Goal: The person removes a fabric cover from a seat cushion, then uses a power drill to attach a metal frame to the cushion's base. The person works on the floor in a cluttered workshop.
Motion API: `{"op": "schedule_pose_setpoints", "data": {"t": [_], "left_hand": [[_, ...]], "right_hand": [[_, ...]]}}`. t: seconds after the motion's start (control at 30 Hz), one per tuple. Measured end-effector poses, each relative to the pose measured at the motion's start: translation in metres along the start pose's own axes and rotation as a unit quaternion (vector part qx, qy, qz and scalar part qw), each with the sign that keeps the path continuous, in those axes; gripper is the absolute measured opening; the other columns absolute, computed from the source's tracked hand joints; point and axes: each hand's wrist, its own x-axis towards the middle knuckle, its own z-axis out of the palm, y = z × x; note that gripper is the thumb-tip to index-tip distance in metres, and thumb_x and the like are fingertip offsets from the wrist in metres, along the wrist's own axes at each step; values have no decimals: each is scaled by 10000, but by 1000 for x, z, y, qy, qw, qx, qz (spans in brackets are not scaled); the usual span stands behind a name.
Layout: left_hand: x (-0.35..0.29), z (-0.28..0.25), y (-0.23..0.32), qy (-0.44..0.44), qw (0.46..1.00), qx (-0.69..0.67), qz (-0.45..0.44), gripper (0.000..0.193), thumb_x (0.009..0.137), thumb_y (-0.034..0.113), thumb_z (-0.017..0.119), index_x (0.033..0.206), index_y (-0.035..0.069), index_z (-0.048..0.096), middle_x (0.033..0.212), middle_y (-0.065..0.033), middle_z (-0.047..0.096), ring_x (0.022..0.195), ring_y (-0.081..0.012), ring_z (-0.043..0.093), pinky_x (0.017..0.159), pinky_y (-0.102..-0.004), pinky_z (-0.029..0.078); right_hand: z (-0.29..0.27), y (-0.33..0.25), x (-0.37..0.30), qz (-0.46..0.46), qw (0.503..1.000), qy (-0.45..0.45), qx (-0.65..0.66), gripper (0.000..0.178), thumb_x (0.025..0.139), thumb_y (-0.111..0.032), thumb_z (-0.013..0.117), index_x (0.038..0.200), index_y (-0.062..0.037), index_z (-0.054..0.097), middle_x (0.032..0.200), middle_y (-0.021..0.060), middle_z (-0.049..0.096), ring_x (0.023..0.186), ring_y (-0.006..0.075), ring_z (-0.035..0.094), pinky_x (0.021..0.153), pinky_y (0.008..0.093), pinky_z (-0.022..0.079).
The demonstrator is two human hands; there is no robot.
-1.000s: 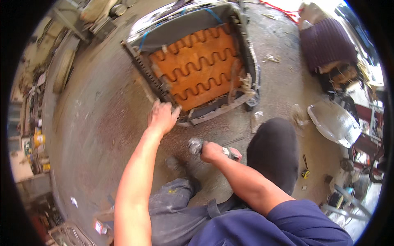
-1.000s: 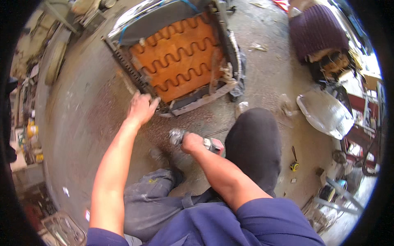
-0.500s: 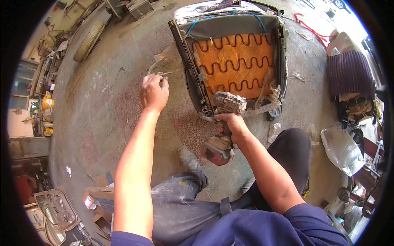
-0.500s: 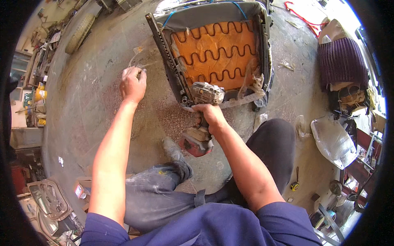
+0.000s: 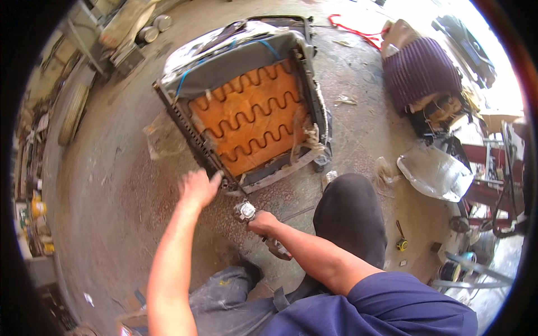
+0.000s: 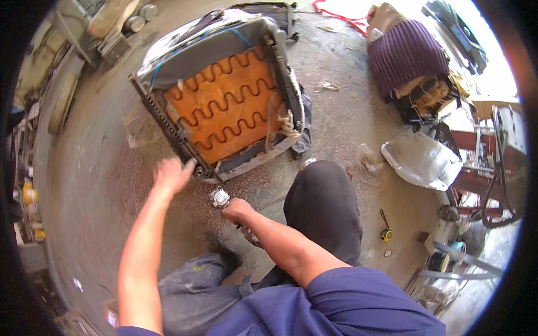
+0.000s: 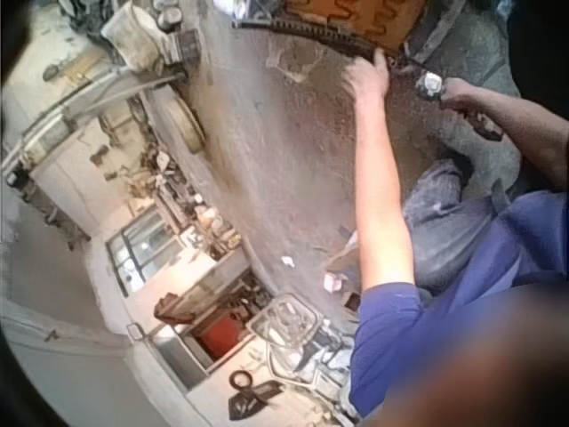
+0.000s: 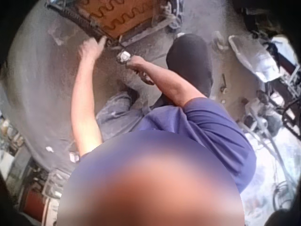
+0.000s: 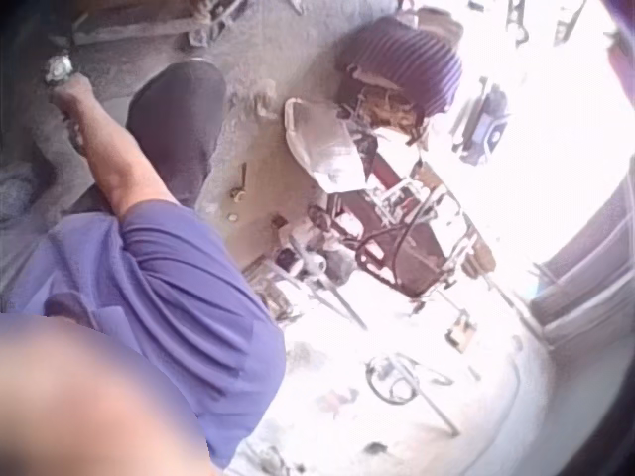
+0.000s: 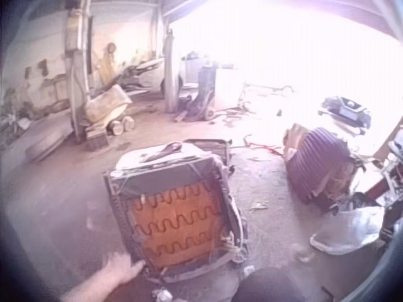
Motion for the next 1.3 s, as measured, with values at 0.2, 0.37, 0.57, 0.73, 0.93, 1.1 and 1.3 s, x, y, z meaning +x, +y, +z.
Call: {"op": "schedule_pose_setpoints", "data": {"t": [0.2,0.37,0.57,0.73,0.93,1.1,1.3], "left_hand": [[10,36,31,-145,967,-179,-112,723,1139,571,574,1232,-128,732,1068,-314,776,894,-403,789,817,-491,641],[20,46,43,-204,843,-418,-271,542,1191,438,552,1076,-92,570,752,-118,592,546,-227,586,536,-429,572],[13,65,42,-160,827,-463,-275,519,1179,440,562,1096,-73,560,782,-132,593,534,-263,624,478,-449,577],[7,61,48,-133,871,-405,-246,530,1170,418,560,1106,-106,615,820,-178,668,538,-274,673,464,-441,570],[14,66,34,-142,893,-364,-225,551,1175,378,521,968,-123,615,732,-195,661,535,-307,698,464,-456,557],[4,59,61,-116,907,-319,-249,564,1176,384,521,1103,-164,629,781,-210,680,526,-299,683,459,-448,553],[9,72,34,-118,927,-326,-144,628,1168,415,484,1111,-188,650,771,-243,705,513,-334,717,451,-446,575]], "right_hand": [[1,25,10,59,997,1,46,377,892,-285,673,1037,21,837,1040,232,838,986,368,831,883,466,649],[17,48,21,49,997,23,60,386,883,-290,671,1094,-11,835,1035,212,840,1011,361,828,904,470,647],[13,44,21,105,990,33,90,471,918,-319,732,1321,-90,816,1405,164,781,1334,345,736,1101,462,601],[13,35,11,93,987,43,122,493,911,-295,743,1356,-87,794,1412,179,773,1333,368,733,1109,482,595],[7,31,3,84,986,35,139,507,888,-256,736,1347,-45,774,1344,227,789,1280,390,759,1067,500,615],[13,35,11,75,986,17,147,520,884,-278,754,1353,-53,778,1366,226,782,1286,387,757,1080,497,613],[13,34,11,80,984,23,155,547,879,-290,778,1373,-58,767,1389,224,772,1305,381,749,1092,498,610]]}}
